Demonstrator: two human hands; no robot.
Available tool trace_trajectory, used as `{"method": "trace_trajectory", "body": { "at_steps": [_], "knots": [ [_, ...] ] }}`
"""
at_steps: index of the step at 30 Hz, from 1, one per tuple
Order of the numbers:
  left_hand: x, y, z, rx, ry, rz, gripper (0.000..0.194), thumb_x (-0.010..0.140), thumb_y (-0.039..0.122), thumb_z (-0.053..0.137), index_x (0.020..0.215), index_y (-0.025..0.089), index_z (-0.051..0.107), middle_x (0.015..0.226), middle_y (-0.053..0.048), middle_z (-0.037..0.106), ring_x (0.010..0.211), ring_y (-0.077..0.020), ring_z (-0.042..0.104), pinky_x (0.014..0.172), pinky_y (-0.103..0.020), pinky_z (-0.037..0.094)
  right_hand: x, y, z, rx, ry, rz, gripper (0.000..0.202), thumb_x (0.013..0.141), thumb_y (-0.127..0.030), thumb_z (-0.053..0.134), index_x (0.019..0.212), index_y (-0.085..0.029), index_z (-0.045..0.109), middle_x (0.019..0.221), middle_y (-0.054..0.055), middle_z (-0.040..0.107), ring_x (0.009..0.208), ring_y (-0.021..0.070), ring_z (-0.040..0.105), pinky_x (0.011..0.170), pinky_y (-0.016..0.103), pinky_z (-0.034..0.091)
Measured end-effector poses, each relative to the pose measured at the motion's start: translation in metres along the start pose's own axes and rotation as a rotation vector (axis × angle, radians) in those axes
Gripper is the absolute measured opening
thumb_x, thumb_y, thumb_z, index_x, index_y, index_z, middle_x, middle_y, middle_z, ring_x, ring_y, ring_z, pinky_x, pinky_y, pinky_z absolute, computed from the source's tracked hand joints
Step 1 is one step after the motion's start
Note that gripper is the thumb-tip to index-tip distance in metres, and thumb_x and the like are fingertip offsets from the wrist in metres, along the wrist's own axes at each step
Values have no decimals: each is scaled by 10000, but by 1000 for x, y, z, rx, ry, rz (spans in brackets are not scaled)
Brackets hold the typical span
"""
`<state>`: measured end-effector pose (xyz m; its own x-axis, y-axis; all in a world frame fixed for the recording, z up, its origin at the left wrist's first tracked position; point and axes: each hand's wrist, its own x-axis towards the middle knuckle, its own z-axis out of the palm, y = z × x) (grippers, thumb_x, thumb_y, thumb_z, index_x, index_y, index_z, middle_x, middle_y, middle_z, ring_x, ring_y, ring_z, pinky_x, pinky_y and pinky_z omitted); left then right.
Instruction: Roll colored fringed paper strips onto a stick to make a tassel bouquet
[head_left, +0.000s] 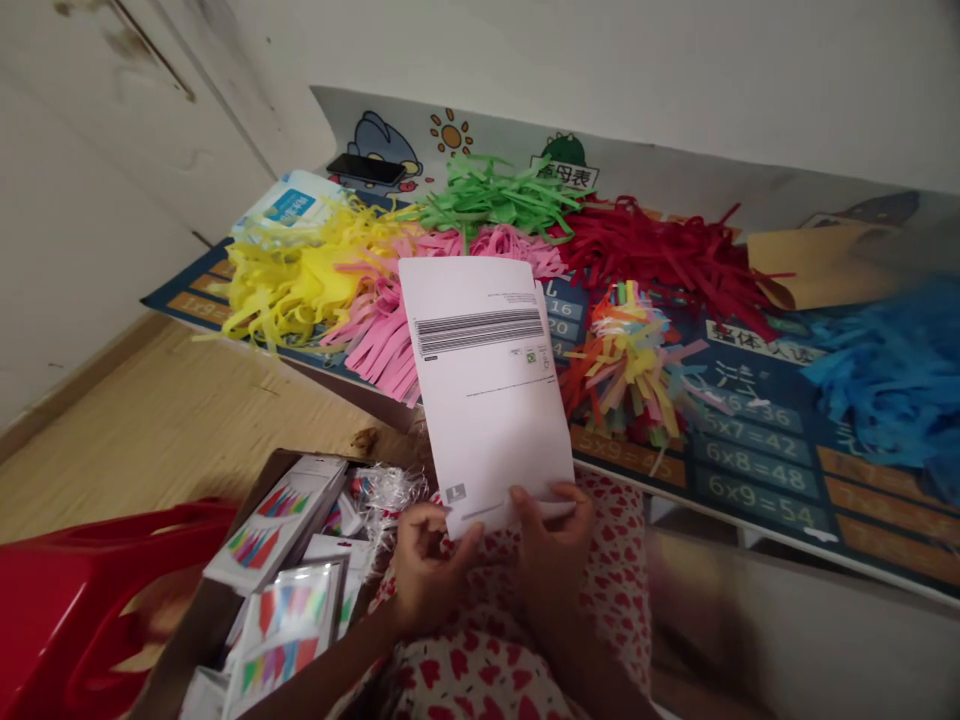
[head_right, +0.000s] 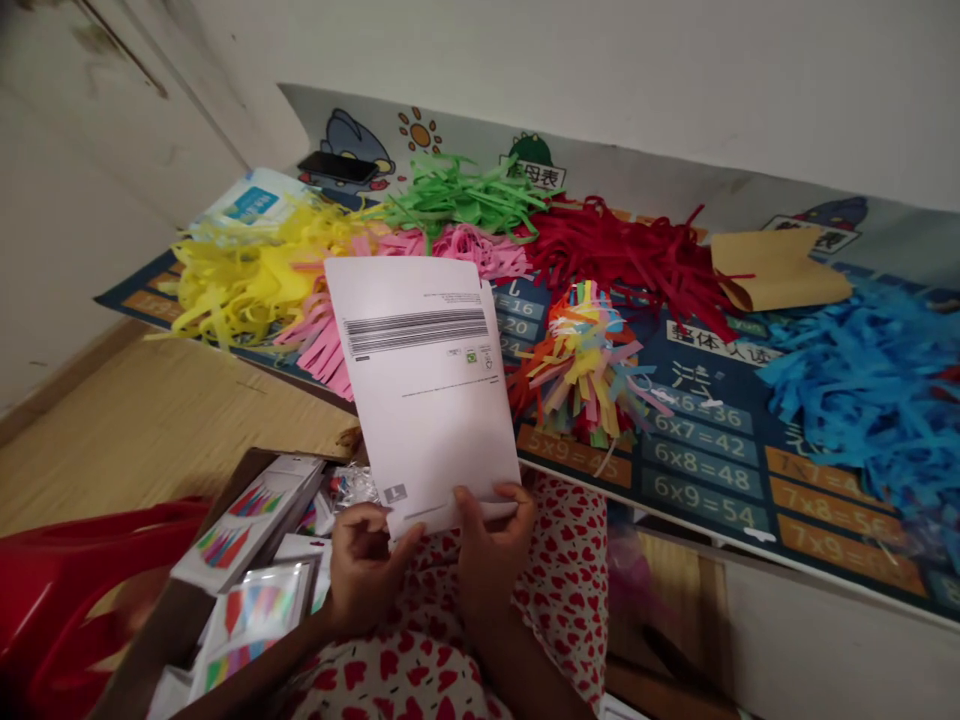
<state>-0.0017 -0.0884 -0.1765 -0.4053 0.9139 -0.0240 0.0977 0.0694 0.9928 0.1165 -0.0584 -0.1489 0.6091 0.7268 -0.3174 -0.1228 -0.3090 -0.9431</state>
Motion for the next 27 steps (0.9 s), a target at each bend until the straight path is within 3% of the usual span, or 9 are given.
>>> {"method": "trace_trajectory", "body": {
  "at_steps": [3,5,8,12,22,27],
  "knots": [
    [8,16,10,-256,-93,-299,637,633,295,829,1168,202,496,871,-41,743,749,-188,702,684,-278,559,1,6,-1,-87,19,-71,524,623,-461,780,977,-193,501,908,34,628,778,198,623,672,296,507],
    [15,27,17,-368,-139,-462,574,619,316,841,1104,158,577,907,-68,747,796,-205,702,719,-285,554,2,10,-2,-128,22,-119,514,642,-464,775,984,-190,507,923,42,629,783,198,624,673,297,513],
    [22,36,26,-545,-189,-581,390,718,375,773,998,123,668,975,-95,745,887,-223,696,808,-311,540,4,16,-3,-152,29,-182,489,667,-462,765,980,-190,506,916,41,627,788,194,625,688,300,518],
    [24,38,31,-662,-218,-610,366,785,377,726,1063,142,685,1003,-82,747,930,-219,695,866,-324,529,5,18,-3,-172,19,-241,472,679,-451,761,980,-194,502,900,36,623,778,189,622,684,300,519],
    [25,31,26,-533,-195,-593,409,774,461,713,1039,149,713,976,-74,758,875,-219,704,833,-323,543,4,16,-3,-99,-15,-220,490,655,-417,780,988,-201,492,947,44,630,815,201,637,701,317,533],
    [22,31,23,-454,-242,-577,353,638,297,826,942,138,741,939,-74,760,876,-221,693,810,-299,543,6,16,-3,-89,-26,-235,483,658,-405,781,991,-203,494,924,36,638,812,199,636,705,314,528]
  ]
}}
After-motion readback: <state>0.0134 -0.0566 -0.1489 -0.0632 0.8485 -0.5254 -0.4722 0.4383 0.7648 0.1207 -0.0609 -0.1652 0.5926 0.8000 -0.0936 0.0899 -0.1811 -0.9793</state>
